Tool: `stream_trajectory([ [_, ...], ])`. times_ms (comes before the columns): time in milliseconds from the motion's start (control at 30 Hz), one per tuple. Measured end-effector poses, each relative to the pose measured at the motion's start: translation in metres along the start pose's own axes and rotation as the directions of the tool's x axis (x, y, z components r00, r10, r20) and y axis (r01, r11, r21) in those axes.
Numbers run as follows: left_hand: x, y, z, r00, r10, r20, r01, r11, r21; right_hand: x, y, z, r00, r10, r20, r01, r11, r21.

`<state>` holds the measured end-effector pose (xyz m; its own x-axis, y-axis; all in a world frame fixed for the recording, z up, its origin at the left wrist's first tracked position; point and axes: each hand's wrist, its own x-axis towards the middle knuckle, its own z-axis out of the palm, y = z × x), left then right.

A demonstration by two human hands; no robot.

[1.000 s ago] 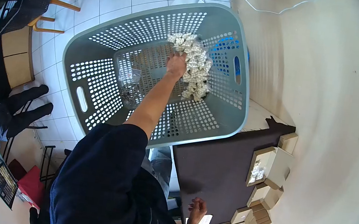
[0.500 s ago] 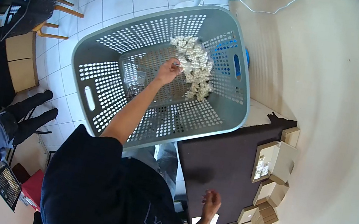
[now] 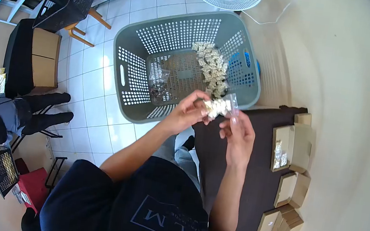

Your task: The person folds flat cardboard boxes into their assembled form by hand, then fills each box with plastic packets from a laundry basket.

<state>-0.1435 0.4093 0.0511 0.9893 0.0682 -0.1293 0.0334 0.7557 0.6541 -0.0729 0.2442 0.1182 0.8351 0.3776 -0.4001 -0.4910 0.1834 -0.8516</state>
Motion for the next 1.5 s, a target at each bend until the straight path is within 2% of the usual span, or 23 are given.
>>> stream_trajectory([
  [33,-0.012,-0.007,0.012,1.000,0.015,0.021,-0.018,0.990,0.143,-0.007,0.001,-0.001,1.000,-0.024,0.013,0.024,1.000,0.018],
  [100,-0.035,-0.018,0.036,1.000,0.018,0.001,-0.018,0.978,0.206,-0.027,0.004,-0.012,0.998,-0.060,0.026,0.058,0.997,0.050],
  [233,-0.063,-0.030,0.064,0.981,0.190,-0.025,-0.168,0.916,0.365,-0.070,0.007,-0.042,0.976,-0.199,0.083,0.210,0.967,-0.142],
  [267,-0.067,-0.033,0.070,0.986,0.164,-0.001,-0.149,0.898,0.413,-0.082,0.009,-0.048,0.957,-0.258,0.134,0.282,0.933,-0.223],
  [367,-0.075,-0.044,0.101,0.990,0.119,0.074,-0.139,0.754,0.642,-0.116,0.012,-0.063,0.959,-0.228,0.170,0.272,0.912,-0.308],
  [467,-0.082,-0.052,0.119,0.990,0.078,0.118,-0.140,0.663,0.735,-0.139,0.017,-0.085,0.977,-0.186,0.102,0.207,0.940,-0.270],
  [500,-0.085,-0.058,0.122,0.990,0.076,0.121,-0.141,0.661,0.737,-0.145,0.019,-0.092,0.991,-0.122,0.061,0.133,0.959,-0.249],
  [567,-0.093,-0.071,0.126,0.996,0.051,0.068,-0.085,0.685,0.723,-0.154,0.023,-0.103,0.988,-0.150,0.023,0.151,0.963,-0.224],
  [700,-0.106,-0.083,0.132,0.995,0.040,0.095,-0.101,0.585,0.805,-0.166,0.030,-0.124,0.994,-0.079,0.075,0.093,0.974,-0.205],
  [767,-0.109,-0.094,0.126,0.996,0.015,0.088,-0.079,0.609,0.789,-0.168,0.030,-0.133,0.996,-0.077,0.052,0.085,0.979,-0.185],
  [833,-0.110,-0.100,0.123,0.998,0.000,0.063,-0.050,0.600,0.798,-0.170,0.034,-0.141,0.991,-0.026,0.134,0.044,0.990,-0.133],
  [967,-0.106,-0.110,0.113,0.997,-0.072,-0.005,0.059,0.772,0.633,-0.168,0.041,-0.146,0.994,-0.024,0.102,0.027,0.999,-0.033],
  [1033,-0.105,-0.109,0.119,0.997,-0.080,-0.006,0.065,0.751,0.657,-0.165,0.042,-0.150,0.989,-0.014,0.147,0.049,0.971,-0.235],
  [1067,-0.104,-0.106,0.123,0.994,-0.098,0.055,0.027,0.681,0.732,-0.166,0.039,-0.149,0.983,-0.107,0.152,0.162,0.892,-0.423],
  [1133,-0.101,-0.105,0.124,0.975,-0.184,0.122,0.001,0.558,0.830,-0.162,0.034,-0.155,0.972,-0.114,0.203,0.203,0.844,-0.497],
  [1200,-0.097,-0.111,0.120,0.981,-0.167,0.095,0.020,0.580,0.814,-0.153,0.030,-0.165,0.960,-0.114,0.256,0.245,0.786,-0.567],
  [1267,-0.094,-0.110,0.119,0.987,-0.146,0.067,0.035,0.602,0.798,-0.137,0.029,-0.188,0.967,-0.129,0.221,0.235,0.788,-0.569],
  [1300,-0.093,-0.105,0.118,0.997,-0.079,0.014,0.032,0.562,0.827,-0.123,0.029,-0.208,0.969,-0.210,0.130,0.246,0.781,-0.574],
  [1333,-0.091,-0.100,0.116,0.999,-0.006,-0.033,0.031,0.520,0.854,-0.108,0.026,-0.232,0.979,-0.188,-0.082,0.111,0.823,-0.557],
  [1400,-0.091,-0.085,0.097,0.998,0.019,-0.068,0.049,0.508,0.860,-0.070,0.019,-0.288,0.889,-0.290,-0.354,0.073,0.854,-0.515],
  [1433,-0.094,-0.077,0.086,0.994,0.042,-0.105,0.071,0.496,0.865,-0.051,0.014,-0.313,0.848,-0.262,-0.461,0.044,0.901,-0.431],
  [1467,-0.097,-0.069,0.074,0.987,0.086,-0.133,0.078,0.467,0.881,-0.027,0.019,-0.345,0.795,-0.377,-0.475,0.106,0.858,-0.503],
  [1500,-0.101,-0.062,0.062,0.978,0.130,-0.160,0.088,0.439,0.894,-0.011,0.011,-0.359,0.752,-0.359,-0.554,0.015,0.849,-0.529],
])
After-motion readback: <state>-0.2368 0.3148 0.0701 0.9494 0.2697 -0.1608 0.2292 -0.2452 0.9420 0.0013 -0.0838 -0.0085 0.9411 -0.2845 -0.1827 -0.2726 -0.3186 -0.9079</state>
